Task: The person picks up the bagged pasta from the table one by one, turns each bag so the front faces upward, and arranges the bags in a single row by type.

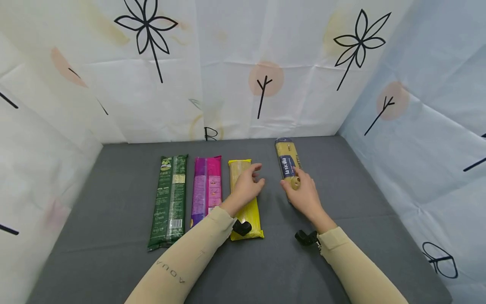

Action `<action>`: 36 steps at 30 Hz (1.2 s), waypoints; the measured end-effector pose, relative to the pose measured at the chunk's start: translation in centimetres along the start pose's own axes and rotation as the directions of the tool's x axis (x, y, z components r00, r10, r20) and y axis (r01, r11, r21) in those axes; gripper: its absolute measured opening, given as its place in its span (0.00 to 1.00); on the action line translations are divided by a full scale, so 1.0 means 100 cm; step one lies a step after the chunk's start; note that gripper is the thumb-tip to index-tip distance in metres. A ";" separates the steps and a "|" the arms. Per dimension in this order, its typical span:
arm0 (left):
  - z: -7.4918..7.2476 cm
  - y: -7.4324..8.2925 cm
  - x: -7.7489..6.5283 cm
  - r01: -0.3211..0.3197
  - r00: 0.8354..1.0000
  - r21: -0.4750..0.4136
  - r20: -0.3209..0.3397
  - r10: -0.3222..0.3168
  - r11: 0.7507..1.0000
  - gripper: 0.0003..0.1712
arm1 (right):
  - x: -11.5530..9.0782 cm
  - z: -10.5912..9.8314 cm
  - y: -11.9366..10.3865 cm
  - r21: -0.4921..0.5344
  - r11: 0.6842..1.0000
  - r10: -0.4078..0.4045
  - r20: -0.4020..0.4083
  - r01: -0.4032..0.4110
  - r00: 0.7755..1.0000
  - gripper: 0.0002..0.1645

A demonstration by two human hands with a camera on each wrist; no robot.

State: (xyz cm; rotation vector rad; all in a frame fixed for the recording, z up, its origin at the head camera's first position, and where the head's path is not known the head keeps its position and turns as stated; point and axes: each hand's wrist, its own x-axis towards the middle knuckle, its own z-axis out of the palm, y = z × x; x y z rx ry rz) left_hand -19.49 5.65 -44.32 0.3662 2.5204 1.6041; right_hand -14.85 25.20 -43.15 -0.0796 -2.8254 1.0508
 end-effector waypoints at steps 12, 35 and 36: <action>-0.045 -0.031 0.019 0.049 0.998 0.116 -0.053 -0.043 0.992 0.32 | -0.030 0.024 -0.029 0.210 0.978 -0.044 0.208 -0.001 0.977 0.49; -0.056 -0.051 0.041 0.031 0.993 0.366 0.091 -0.069 0.930 0.41 | -0.042 0.054 -0.028 0.142 0.988 -0.011 0.469 -0.063 0.883 0.52; -0.057 -0.051 0.042 0.036 0.993 0.367 0.092 -0.074 0.930 0.41 | -0.042 0.054 -0.027 0.142 0.988 -0.017 0.475 -0.058 0.880 0.51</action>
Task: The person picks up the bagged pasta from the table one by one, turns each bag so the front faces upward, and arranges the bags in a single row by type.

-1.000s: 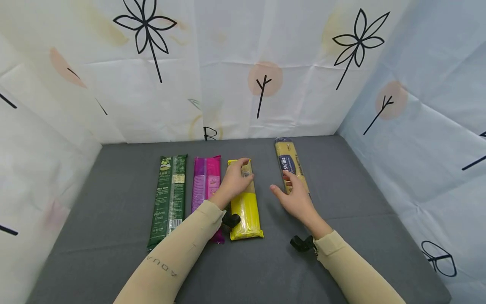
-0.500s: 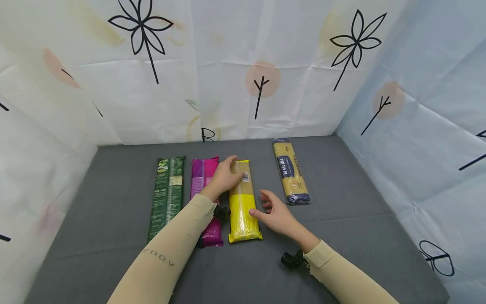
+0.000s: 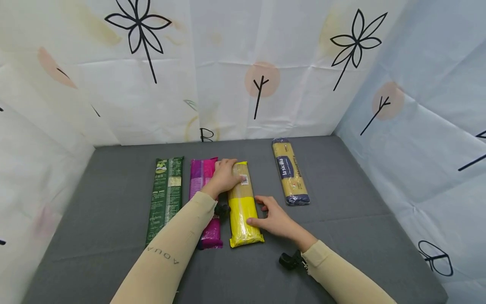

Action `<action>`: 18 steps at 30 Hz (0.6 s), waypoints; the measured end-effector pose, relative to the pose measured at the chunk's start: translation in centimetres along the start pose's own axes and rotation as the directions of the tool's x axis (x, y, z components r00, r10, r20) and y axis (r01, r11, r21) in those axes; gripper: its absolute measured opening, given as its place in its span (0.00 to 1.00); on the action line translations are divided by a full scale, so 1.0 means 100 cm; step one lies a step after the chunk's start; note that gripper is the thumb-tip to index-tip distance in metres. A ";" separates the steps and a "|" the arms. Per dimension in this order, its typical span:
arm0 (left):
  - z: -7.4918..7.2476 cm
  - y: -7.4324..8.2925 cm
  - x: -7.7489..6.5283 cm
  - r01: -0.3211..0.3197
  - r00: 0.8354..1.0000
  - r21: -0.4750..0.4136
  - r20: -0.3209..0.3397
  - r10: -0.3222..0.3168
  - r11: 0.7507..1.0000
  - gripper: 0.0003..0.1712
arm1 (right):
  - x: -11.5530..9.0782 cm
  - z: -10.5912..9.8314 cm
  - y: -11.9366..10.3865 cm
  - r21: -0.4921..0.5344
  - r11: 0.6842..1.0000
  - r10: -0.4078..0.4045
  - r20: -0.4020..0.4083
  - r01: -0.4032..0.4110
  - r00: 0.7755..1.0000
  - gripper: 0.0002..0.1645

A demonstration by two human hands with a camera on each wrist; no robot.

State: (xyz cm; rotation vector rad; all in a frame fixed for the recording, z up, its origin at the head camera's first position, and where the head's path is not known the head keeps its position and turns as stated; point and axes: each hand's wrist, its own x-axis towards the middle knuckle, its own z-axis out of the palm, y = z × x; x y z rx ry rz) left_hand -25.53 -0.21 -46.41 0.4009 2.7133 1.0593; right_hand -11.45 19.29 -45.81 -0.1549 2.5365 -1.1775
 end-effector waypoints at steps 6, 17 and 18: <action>-0.004 -0.002 0.002 0.036 0.999 -0.040 0.027 -0.035 0.999 0.41 | 0.000 -0.002 0.005 -0.006 1.000 -0.021 0.039 0.021 0.999 0.49; 0.000 -0.008 0.008 0.126 0.992 -0.130 -0.003 -0.128 0.984 0.32 | -0.002 -0.004 0.002 -0.040 0.998 -0.054 0.082 0.057 0.995 0.48; 0.000 -0.007 0.008 0.127 0.991 -0.135 -0.015 -0.130 0.983 0.30 | -0.002 -0.004 0.002 -0.046 0.997 -0.057 0.087 0.061 0.995 0.48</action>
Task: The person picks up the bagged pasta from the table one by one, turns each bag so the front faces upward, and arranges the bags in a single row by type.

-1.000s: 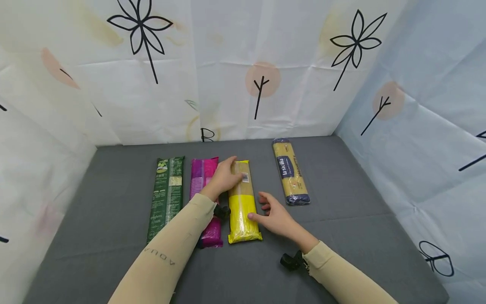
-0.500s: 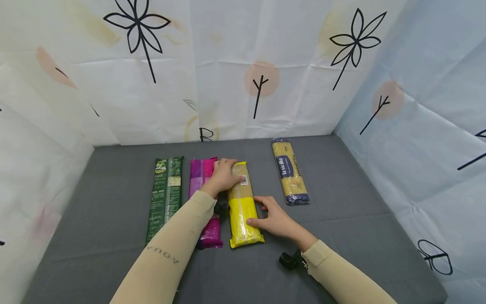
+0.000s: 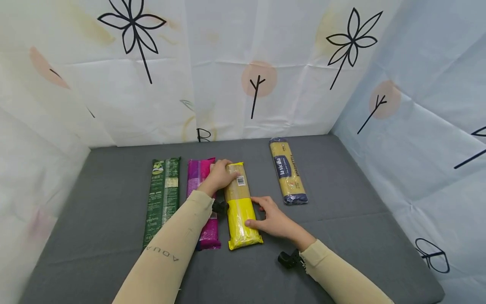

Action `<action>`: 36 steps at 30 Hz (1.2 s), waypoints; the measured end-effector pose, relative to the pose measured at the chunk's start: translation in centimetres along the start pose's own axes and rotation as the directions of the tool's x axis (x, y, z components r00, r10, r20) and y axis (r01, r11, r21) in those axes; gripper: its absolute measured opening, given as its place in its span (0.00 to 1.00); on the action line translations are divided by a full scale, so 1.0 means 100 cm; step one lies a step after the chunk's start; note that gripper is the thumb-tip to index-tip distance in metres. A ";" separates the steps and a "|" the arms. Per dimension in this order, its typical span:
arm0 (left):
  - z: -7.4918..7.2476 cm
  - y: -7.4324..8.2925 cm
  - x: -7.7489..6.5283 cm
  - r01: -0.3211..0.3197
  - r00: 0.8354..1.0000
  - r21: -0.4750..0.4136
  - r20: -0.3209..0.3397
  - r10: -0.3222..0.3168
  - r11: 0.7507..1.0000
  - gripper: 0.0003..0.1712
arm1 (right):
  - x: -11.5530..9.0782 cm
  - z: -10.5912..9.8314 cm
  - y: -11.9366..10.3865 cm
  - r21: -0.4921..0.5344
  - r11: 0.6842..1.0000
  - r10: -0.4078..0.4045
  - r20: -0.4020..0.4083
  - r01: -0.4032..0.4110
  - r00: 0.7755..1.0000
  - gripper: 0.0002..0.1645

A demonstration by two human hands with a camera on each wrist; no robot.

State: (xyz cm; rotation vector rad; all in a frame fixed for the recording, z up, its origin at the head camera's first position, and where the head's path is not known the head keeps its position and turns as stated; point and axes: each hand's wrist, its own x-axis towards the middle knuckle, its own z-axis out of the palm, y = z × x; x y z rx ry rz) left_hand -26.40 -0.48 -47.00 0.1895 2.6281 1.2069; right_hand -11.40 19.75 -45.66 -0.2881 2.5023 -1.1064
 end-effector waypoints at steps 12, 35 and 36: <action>-0.007 -0.004 -0.010 0.008 0.995 -0.126 -0.096 -0.020 0.992 0.06 | -0.005 0.005 -0.005 -0.018 0.999 -0.031 0.065 0.032 0.997 0.50; -0.027 0.033 -0.037 -0.193 0.959 -0.192 -0.242 0.145 0.962 0.05 | -0.008 0.009 -0.010 0.438 0.899 -0.082 0.142 0.011 0.987 0.48; -0.027 0.033 -0.037 -0.199 0.956 -0.197 -0.252 0.146 0.960 0.05 | -0.008 0.010 -0.011 0.463 0.886 -0.088 0.138 0.014 0.987 0.47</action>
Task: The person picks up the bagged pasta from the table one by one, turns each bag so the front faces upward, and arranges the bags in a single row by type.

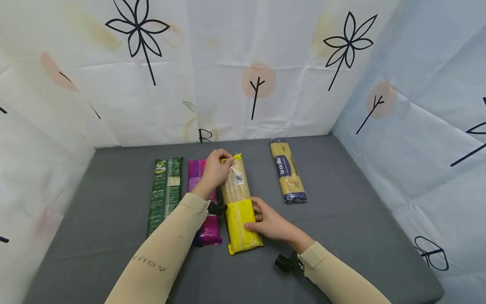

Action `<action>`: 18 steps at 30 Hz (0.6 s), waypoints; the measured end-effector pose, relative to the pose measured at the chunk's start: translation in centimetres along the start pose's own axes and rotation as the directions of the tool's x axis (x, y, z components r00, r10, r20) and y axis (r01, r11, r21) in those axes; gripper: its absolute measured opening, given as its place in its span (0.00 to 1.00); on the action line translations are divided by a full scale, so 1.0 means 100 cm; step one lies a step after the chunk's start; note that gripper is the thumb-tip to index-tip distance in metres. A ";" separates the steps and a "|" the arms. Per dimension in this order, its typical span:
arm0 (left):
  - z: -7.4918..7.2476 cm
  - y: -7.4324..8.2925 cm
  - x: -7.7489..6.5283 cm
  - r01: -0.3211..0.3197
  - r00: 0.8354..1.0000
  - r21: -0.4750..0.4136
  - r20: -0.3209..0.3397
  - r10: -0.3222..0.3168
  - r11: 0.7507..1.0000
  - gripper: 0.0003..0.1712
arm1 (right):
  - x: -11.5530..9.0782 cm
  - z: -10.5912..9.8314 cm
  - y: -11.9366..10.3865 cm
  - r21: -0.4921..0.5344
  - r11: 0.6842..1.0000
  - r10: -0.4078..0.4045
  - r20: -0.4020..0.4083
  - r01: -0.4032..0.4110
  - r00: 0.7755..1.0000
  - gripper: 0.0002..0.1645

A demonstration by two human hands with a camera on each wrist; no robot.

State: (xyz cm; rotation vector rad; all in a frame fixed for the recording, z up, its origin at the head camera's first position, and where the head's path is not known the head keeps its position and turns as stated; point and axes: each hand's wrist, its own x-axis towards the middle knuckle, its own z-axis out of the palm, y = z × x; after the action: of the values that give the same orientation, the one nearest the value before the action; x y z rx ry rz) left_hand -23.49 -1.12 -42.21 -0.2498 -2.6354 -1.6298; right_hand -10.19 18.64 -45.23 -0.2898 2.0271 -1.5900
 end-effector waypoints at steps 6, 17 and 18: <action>-0.004 -0.001 -0.001 -0.038 0.996 0.011 -0.083 0.039 0.999 0.06 | -0.001 0.001 -0.004 0.046 0.998 -0.027 -0.086 0.031 0.996 0.45; -0.007 -0.001 -0.018 0.034 0.999 0.057 -0.036 -0.032 0.998 0.30 | -0.006 -0.009 -0.023 -0.177 0.980 -0.142 -0.321 0.088 0.936 0.34; -0.007 -0.001 -0.020 0.036 0.999 0.074 -0.037 -0.033 0.997 0.32 | -0.007 -0.009 -0.024 -0.215 0.973 -0.155 -0.331 0.086 0.931 0.34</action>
State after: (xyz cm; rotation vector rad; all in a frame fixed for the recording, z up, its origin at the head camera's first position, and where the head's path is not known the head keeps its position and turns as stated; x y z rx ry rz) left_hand -21.57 -2.01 -42.19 -0.1718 -2.6821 -1.5262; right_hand -10.49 19.02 -42.60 -0.2228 2.4894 -1.6043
